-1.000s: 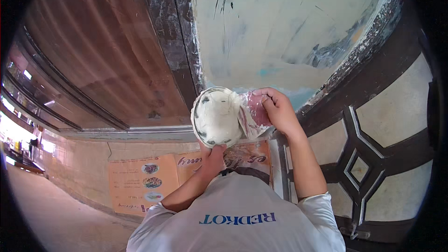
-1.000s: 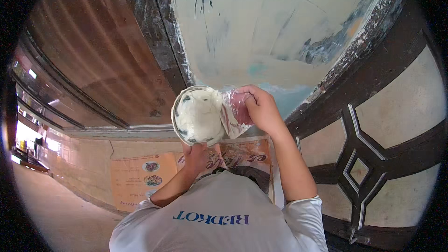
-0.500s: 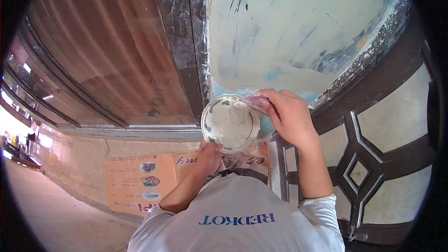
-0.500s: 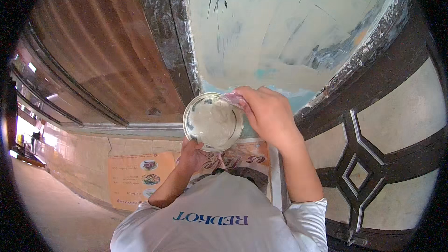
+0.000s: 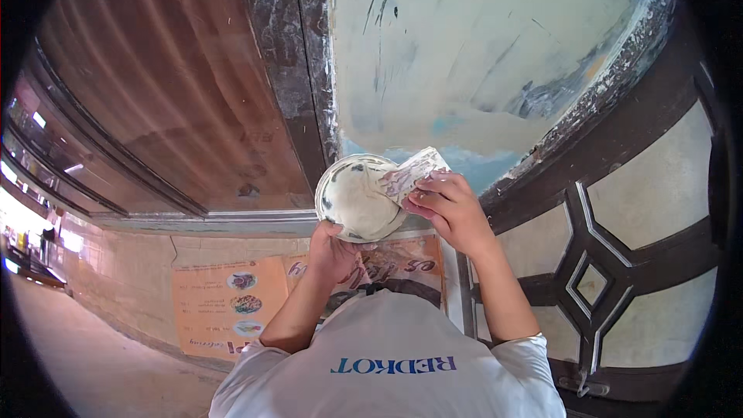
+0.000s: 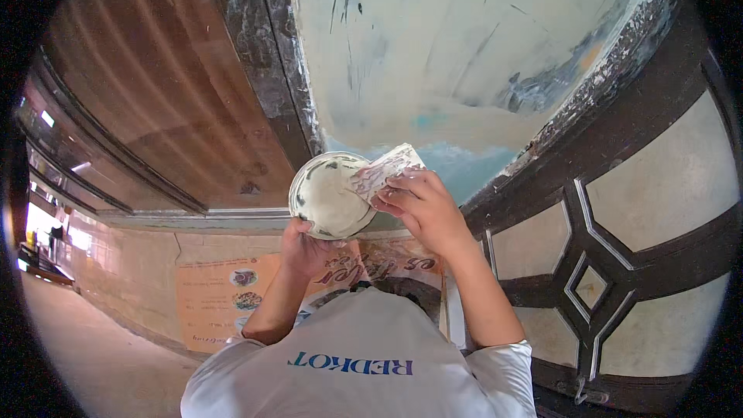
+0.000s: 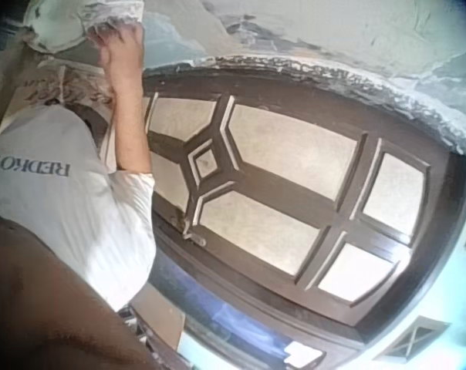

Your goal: The person applies wall filler compound from a small bucket onto a wall surface using a putty knife.

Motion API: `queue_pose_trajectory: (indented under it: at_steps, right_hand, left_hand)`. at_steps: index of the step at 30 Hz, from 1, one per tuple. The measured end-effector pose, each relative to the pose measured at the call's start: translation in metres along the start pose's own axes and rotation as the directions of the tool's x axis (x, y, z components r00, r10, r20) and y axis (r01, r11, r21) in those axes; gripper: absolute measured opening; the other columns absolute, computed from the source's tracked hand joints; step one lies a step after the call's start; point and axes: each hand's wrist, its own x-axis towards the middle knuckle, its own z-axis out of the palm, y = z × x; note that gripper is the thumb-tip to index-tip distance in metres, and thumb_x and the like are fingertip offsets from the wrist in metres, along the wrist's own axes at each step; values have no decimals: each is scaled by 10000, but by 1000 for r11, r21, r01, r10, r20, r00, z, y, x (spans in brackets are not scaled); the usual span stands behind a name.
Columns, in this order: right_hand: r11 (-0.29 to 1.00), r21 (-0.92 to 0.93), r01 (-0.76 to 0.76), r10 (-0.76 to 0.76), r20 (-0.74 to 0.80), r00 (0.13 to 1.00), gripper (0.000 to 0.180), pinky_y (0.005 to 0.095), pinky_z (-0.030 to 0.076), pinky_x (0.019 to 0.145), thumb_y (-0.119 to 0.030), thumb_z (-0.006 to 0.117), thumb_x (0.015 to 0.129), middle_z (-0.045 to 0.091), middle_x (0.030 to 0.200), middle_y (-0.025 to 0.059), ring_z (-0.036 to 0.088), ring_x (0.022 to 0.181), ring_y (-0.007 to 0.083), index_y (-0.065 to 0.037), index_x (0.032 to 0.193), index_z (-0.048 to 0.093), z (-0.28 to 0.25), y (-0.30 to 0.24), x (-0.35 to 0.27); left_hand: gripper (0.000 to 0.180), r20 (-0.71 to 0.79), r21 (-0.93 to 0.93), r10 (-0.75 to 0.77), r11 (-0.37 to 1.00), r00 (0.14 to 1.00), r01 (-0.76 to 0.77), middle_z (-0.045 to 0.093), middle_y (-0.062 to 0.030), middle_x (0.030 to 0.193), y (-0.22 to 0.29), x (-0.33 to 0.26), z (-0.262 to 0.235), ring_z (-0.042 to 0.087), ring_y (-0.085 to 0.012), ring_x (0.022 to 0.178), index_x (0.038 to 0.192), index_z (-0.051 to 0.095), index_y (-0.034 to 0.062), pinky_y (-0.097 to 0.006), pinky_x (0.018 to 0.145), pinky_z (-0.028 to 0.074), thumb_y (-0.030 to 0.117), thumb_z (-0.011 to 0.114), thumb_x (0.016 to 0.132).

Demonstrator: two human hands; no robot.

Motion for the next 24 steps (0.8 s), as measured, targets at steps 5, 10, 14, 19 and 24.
queue_pose_trajectory:
  at_steps: [5,10,14,19,24]
  right_hand:
    - [993,-111,48,-50,-14,999,352,418,476,906,-32,702,670,629,1075,34,542,1049,324,-129,1008,687,-10,17,-11]
    - [989,-148,23,-37,-88,995,344,423,476,891,-28,666,643,632,1066,45,544,1024,329,-126,971,702,-24,23,-18]
    - [981,-196,-5,-24,-148,989,296,409,477,853,-18,645,650,656,1005,43,551,995,321,-109,925,705,-32,26,-18]
    - [895,366,-256,364,-264,893,177,283,460,725,15,559,827,640,904,78,574,769,178,-45,977,632,-23,34,-26]
    - [651,673,-353,572,-128,810,166,223,416,644,-1,526,883,527,812,-18,478,724,59,-30,1047,521,-16,24,-12]
  left_hand:
    - [687,-21,87,-18,996,1000,20,568,-218,1227,0,-6,4,646,-327,989,1376,353,-1,-408,688,601,214,553,754]
    - [681,-26,61,-51,997,998,52,580,-206,1215,1,-9,-3,650,-332,985,1368,368,0,-427,704,601,205,562,749]
    - [676,-57,25,-58,998,997,59,581,-199,1213,2,-10,-3,657,-317,964,1356,390,11,-407,648,602,229,573,743]
    - [701,86,-42,-70,996,994,73,551,-195,1266,6,-8,-3,621,-336,1050,1376,369,-1,-427,763,572,213,575,741]
    - [726,47,-86,-73,993,996,77,498,-207,1338,-1,-7,-4,564,-353,1153,1398,338,-19,-440,886,537,189,572,742]
